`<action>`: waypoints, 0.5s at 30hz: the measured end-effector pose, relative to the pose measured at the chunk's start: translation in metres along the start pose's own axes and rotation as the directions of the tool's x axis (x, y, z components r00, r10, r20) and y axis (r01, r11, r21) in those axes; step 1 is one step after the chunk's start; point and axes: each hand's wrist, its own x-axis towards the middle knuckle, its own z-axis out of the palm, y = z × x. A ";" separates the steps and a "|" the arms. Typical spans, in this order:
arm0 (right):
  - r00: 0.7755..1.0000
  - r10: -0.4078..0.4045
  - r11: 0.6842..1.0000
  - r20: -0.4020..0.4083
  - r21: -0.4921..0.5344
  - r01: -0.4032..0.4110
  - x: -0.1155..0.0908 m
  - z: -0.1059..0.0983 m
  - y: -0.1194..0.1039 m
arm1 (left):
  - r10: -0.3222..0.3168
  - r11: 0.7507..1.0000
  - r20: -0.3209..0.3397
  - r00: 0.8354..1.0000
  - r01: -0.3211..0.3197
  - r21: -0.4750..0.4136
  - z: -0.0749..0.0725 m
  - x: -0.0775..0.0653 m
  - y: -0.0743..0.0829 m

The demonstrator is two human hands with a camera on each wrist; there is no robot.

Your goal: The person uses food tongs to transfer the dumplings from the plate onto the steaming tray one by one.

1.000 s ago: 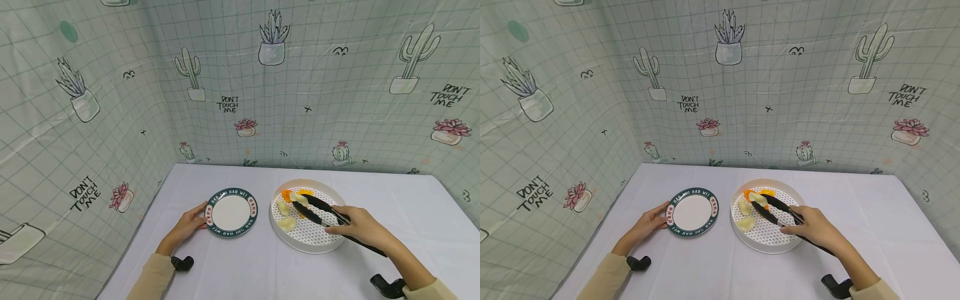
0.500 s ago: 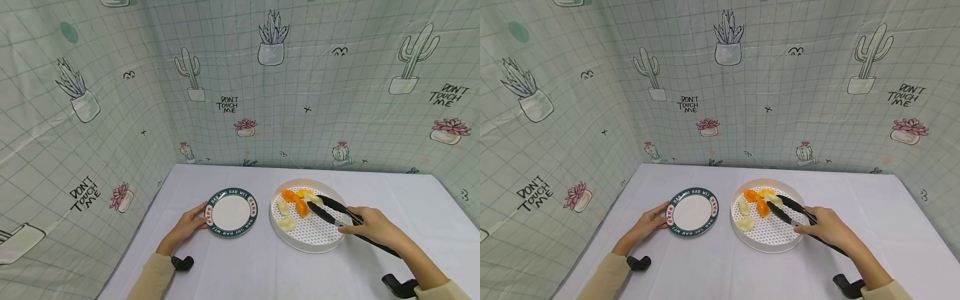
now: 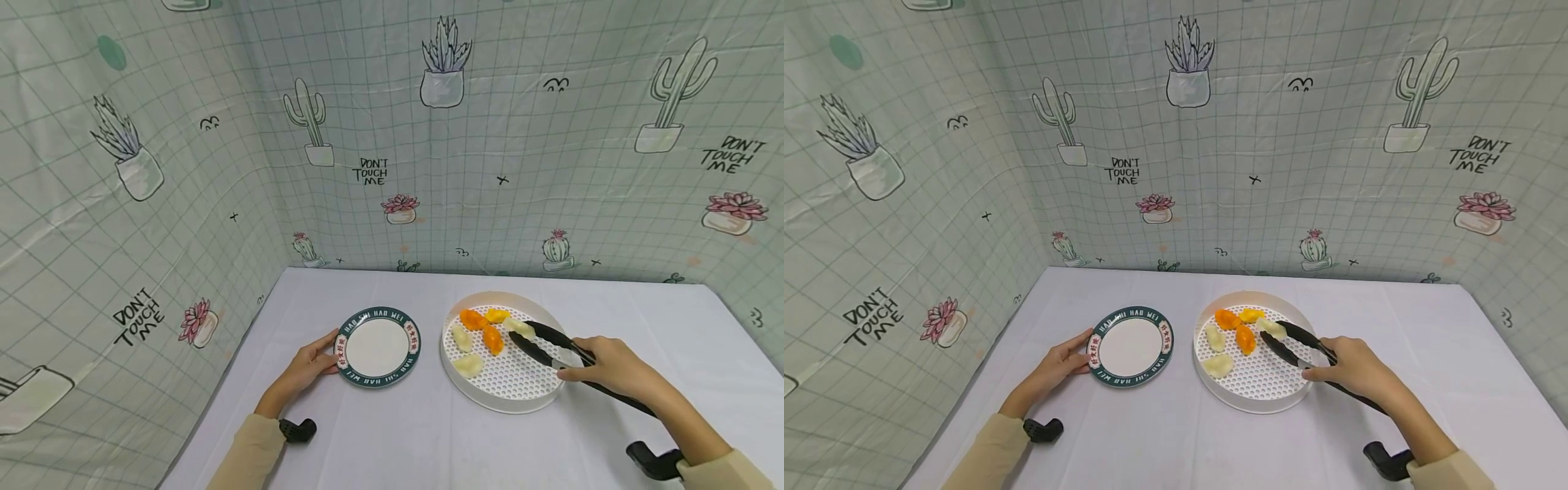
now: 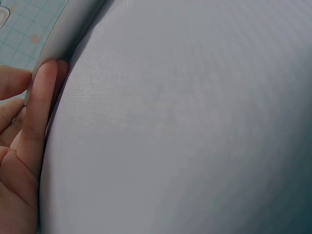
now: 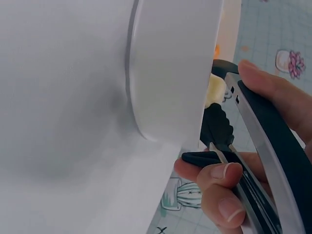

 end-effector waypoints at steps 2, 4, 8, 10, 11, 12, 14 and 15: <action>1.000 -0.001 1.000 0.006 -0.008 0.001 0.002 0.000 0.000 | -0.005 1.000 -0.005 1.000 0.005 0.004 0.000 0.000 0.001; 1.000 -0.006 1.000 0.010 -0.015 0.006 0.003 0.000 0.001 | -0.008 1.000 -0.007 1.000 0.008 0.009 0.000 -0.001 0.001; 1.000 -0.025 0.999 0.017 -0.022 0.026 0.007 0.000 0.002 | -0.003 1.000 -0.004 1.000 0.003 0.004 -0.001 -0.001 0.001; 0.999 -0.028 0.999 0.021 -0.027 0.028 0.008 0.000 0.001 | 0.004 1.000 -0.002 1.000 -0.004 0.003 -0.001 -0.001 0.000; 0.999 -0.026 0.999 0.024 -0.028 0.027 0.009 0.000 0.001 | 0.005 1.000 0.001 1.000 -0.005 0.002 -0.001 -0.001 0.000; 0.999 -0.022 0.999 0.026 -0.031 0.023 0.010 0.000 0.000 | 0.007 1.000 0.004 1.000 -0.007 0.003 -0.001 -0.001 0.000; 0.999 -0.011 0.999 0.030 -0.040 0.013 0.011 0.001 -0.001 | 0.009 1.000 0.008 1.000 -0.009 0.002 -0.001 -0.001 0.000; 0.999 -0.004 0.999 0.032 -0.047 0.005 0.011 0.001 -0.001 | 0.009 1.000 0.006 1.000 -0.009 0.004 -0.001 -0.001 0.000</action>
